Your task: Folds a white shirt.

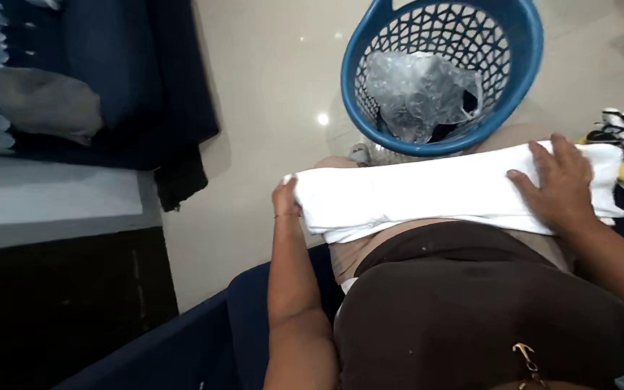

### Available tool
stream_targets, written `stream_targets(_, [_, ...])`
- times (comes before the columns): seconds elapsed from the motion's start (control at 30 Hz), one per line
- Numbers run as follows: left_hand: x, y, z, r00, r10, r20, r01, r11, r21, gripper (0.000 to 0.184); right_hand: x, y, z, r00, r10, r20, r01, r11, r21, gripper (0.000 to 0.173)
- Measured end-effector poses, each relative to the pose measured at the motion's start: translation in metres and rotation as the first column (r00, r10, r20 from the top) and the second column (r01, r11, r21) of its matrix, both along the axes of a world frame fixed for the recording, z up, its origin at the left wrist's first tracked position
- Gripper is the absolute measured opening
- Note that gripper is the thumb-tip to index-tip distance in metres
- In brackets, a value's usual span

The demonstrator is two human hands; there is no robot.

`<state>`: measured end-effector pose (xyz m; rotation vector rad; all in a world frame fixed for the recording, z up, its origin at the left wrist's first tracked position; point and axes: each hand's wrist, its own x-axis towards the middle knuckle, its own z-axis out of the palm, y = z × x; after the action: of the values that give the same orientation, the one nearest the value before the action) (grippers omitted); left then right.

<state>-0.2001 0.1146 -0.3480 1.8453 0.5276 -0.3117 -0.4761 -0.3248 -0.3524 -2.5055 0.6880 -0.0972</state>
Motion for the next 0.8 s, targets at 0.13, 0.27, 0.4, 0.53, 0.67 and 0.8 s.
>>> stream_targets(0.13, [0.007,0.004,0.016,0.932,0.190,0.309,-0.200,0.980,0.000,0.038,-0.026,-0.012,-0.020,0.986,-0.134,0.101,0.120,0.985,0.127,0.082])
stream_targets(0.27, [0.019,0.008,0.030,0.869,0.217,0.445,-0.223,0.974,-0.039,0.034,-0.032,-0.039,-0.039,0.968,-0.236,0.081,0.217,0.957,0.191,0.075])
stream_targets(0.4, [0.024,0.008,0.019,0.896,0.186,0.403,-0.162,0.982,-0.093,0.037,-0.027,-0.057,-0.033,0.932,-0.352,-0.082,0.360,0.880,0.309,0.065])
stream_targets(0.53, [0.024,-0.003,0.015,0.904,0.191,0.382,-0.173,0.982,-0.081,0.038,-0.021,-0.078,-0.023,0.876,-0.450,-0.172,0.472,0.730,0.494,0.048])
stream_targets(0.67, [0.027,-0.002,0.019,0.890,0.214,0.404,-0.200,0.977,-0.076,0.038,-0.021,-0.084,-0.010,0.808,-0.580,0.102,0.332,0.592,0.734,0.037])
stream_targets(0.8, [0.027,0.000,0.020,0.927,0.156,0.340,-0.178,0.983,0.036,0.039,-0.024,-0.076,-0.018,0.854,-0.481,-0.200,0.447,0.480,0.755,0.050])
